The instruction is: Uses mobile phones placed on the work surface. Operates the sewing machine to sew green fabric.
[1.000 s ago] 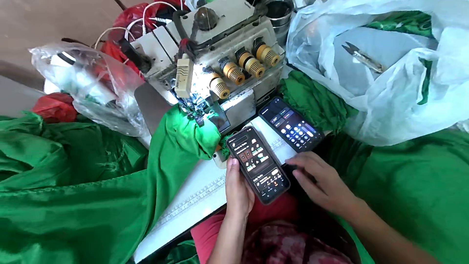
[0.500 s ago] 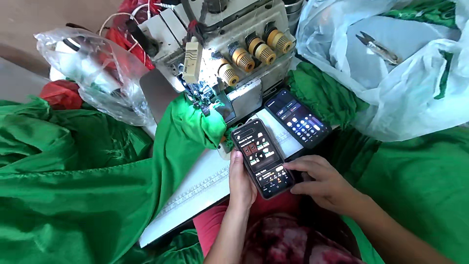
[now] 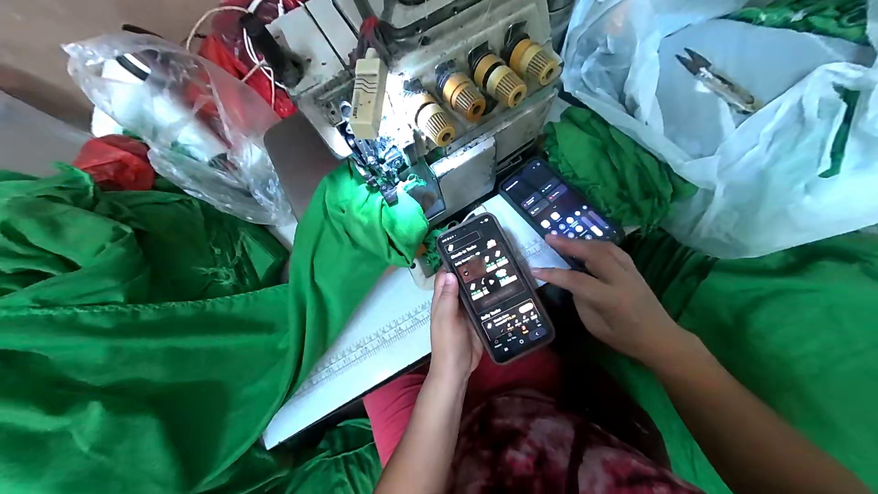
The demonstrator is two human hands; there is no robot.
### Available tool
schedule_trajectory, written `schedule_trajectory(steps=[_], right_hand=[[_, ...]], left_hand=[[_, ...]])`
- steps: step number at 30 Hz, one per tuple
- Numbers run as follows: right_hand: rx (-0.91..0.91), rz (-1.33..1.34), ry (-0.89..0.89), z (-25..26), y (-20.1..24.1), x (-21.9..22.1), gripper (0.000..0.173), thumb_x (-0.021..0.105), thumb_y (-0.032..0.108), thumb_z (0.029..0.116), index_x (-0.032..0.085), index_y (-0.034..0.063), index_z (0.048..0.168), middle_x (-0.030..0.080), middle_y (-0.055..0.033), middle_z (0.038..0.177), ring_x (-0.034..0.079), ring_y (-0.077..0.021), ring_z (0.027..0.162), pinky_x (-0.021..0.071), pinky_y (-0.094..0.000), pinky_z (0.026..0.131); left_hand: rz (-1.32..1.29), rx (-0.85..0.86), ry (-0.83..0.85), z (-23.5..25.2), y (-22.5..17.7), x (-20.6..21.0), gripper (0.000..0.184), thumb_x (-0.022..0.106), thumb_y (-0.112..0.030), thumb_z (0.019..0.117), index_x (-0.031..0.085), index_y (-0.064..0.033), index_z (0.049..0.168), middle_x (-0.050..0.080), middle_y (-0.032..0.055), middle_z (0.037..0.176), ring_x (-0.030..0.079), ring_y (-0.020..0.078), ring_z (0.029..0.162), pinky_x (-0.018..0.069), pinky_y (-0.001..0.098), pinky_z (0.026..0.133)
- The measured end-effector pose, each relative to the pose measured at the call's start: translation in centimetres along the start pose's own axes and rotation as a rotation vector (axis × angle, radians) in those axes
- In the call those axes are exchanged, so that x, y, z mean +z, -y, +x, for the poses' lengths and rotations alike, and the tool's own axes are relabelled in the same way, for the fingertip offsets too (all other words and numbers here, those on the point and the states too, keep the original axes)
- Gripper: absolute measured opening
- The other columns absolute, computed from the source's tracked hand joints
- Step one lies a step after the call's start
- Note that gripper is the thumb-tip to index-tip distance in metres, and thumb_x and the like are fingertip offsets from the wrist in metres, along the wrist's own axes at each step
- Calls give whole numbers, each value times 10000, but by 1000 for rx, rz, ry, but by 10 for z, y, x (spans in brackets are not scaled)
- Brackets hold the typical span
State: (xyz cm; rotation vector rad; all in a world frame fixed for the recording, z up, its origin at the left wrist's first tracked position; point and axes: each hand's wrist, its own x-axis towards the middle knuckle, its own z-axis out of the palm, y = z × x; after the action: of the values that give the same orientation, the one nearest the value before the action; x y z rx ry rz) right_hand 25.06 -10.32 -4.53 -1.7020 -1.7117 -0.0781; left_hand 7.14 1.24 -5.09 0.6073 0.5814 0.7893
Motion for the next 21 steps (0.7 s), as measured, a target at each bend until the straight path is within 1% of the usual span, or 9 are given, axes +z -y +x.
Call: schedule_trajectory(steps=[1,3,4,5,7,9,12,17,21], right_hand=[[22,44,5,-3,2,0,412,457,20,982,689,231,1249,621,-131,1360,613,-254,1171,493,-410,991],[136,218,15,-7,8,2,347,443,59,996,695,83,1232,669,-141,1263,657,-156,1083,543,-279,934],[227,348,38,-9,12,3,338,440,111,1021,649,-5,1259,678,-142,1218,665,-101,1004,558,-226,860],[324,469,79,-9,17,4,386,440,182,1039,587,-49,1309,683,-126,1203,667,-64,960,563,-207,807],[457,635,177,-6,23,6,491,449,259,1038,481,-56,1413,690,-75,1167,657,-33,925,555,-203,776],[496,742,233,-3,25,11,523,489,224,1013,438,-56,1452,693,-61,1132,668,-33,937,567,-205,803],[512,813,248,2,27,17,546,518,158,972,411,-56,1464,693,-72,1142,683,-47,965,579,-214,834],[587,759,201,7,33,22,562,588,95,906,438,-9,1438,705,-45,1093,697,-30,915,592,-192,775],[574,828,208,6,28,21,552,577,117,926,427,-28,1437,696,-46,1113,692,-41,930,590,-203,799]], left_hand=[[3,0,-2,0,0,0,359,194,-230,1102,379,-45,1348,680,133,1139,714,220,1036,603,408,911],[10,-1,-4,0,0,0,358,194,-228,1103,385,-48,1347,682,138,1138,714,224,1036,603,409,912],[14,-2,-8,0,0,1,360,192,-226,1103,387,-50,1349,683,137,1137,715,221,1034,604,407,910],[16,-2,-7,0,0,0,362,189,-228,1104,384,-52,1354,681,135,1143,713,217,1039,602,405,915],[16,2,9,1,1,-1,362,200,-235,1103,379,-53,1359,678,132,1150,710,216,1046,599,404,921],[8,5,22,1,1,-2,347,227,-240,1100,382,-55,1350,682,133,1146,711,218,1046,600,405,920],[3,8,25,0,1,-3,335,239,-233,1096,381,-65,1349,683,125,1144,711,212,1045,600,398,919],[-3,19,41,1,2,-3,339,249,-239,1096,381,-68,1357,682,117,1153,708,209,1052,598,395,925],[-14,27,52,1,2,-3,355,248,-231,1097,369,-64,1386,683,117,1161,709,207,1056,596,396,932]])
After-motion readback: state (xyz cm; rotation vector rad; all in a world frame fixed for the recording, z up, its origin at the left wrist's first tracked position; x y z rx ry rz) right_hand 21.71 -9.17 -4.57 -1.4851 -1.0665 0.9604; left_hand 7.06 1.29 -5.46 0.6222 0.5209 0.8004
